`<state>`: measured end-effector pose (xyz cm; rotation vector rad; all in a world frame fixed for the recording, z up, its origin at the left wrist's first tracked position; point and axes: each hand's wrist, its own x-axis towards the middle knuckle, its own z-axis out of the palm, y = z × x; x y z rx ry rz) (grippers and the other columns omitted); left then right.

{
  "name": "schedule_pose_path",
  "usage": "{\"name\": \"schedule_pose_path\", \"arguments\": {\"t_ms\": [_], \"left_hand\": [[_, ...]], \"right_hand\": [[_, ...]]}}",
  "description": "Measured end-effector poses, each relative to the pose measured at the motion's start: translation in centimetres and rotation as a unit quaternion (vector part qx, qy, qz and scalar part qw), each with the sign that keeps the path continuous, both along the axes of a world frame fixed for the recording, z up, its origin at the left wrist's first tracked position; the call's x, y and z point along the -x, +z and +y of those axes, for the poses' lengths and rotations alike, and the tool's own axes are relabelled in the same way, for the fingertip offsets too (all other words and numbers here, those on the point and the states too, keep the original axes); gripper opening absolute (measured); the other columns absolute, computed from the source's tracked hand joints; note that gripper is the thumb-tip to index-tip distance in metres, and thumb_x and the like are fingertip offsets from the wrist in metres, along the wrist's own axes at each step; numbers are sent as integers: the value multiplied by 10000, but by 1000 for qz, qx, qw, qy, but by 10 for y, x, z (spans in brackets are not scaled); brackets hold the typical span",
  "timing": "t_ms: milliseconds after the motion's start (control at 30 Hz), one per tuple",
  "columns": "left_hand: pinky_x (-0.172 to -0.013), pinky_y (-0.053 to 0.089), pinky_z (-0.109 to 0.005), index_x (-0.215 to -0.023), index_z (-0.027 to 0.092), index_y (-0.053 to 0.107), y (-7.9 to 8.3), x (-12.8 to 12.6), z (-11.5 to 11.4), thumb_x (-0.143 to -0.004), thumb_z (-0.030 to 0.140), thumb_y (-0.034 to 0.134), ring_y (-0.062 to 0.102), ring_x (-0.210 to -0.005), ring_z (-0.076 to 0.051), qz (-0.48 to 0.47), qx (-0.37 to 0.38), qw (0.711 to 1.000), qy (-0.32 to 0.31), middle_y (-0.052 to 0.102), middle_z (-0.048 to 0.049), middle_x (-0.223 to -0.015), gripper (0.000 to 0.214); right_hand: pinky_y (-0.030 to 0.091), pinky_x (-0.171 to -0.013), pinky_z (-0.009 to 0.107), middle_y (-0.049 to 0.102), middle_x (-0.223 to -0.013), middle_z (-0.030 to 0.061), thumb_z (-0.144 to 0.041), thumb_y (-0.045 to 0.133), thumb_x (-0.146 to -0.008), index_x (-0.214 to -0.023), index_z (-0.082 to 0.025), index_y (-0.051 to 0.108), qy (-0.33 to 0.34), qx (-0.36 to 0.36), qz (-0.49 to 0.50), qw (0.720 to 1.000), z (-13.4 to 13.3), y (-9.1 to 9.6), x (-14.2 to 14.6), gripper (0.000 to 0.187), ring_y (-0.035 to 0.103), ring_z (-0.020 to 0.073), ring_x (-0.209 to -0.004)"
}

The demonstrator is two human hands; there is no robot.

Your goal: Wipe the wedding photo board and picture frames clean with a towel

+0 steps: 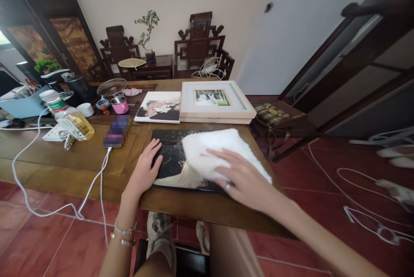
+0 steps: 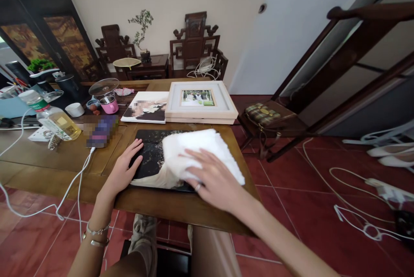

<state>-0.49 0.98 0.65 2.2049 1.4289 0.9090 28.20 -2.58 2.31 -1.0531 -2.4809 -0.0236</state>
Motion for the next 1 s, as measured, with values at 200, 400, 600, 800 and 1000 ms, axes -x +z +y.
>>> {"name": "schedule_pose_path", "arguments": {"t_ms": [200, 400, 600, 800, 1000], "left_hand": [[-1159, 281, -468, -1300, 178, 530, 0, 0, -1, -946, 278, 425, 347, -1400, -227, -19, 1, 1000, 0, 452, -119, -1459, 383], [-1160, 278, -464, -1301, 137, 524, 2, -1, -1, -945, 272, 418, 345, -1400, -235, -9, 4, 1000, 4, 439, -150, -1463, 395], [-1161, 278, -455, -1300, 130, 521, 0, -1, 0, -945, 277, 416, 346, -1399, -229, -2, -4, 1000, 3, 442, -153, -1460, 398], [-1157, 282, -467, -1300, 168, 523, -1, -1, 0, -946, 279, 422, 351, -1397, -229, -7, -5, 1000, 3, 450, -129, -1458, 385], [-1159, 281, -465, -1299, 173, 528, 1, -1, -1, -946, 280, 426, 351, -1397, -230, -11, -4, 1000, 2, 452, -127, -1457, 382]], "right_hand": [[466, -953, 531, 625, -1248, 174, -285, 415, -932, -854, -183, 663, -122, -47, -16, 991, 54, -12, -39, 280, 542, 321, -1201], [382, -1033, 570, 570, -1330, 165, -210, 462, -897, -819, -176, 664, -93, -56, -13, 994, 2, -10, -19, 219, 452, 316, -1297], [314, -1083, 570, 504, -1417, 53, -104, 465, -811, -658, -216, 603, 28, -8, 14, 999, -67, -2, 10, 234, 320, 279, -1385], [385, -1052, 542, 573, -1344, 91, -164, 473, -867, -772, -219, 656, 22, 6, 2, 1000, -38, 2, 3, 213, 449, 267, -1304], [439, -996, 519, 633, -1234, 178, -245, 441, -921, -882, -184, 676, -71, -43, -14, 996, 25, -4, -14, 246, 541, 286, -1214]]}}
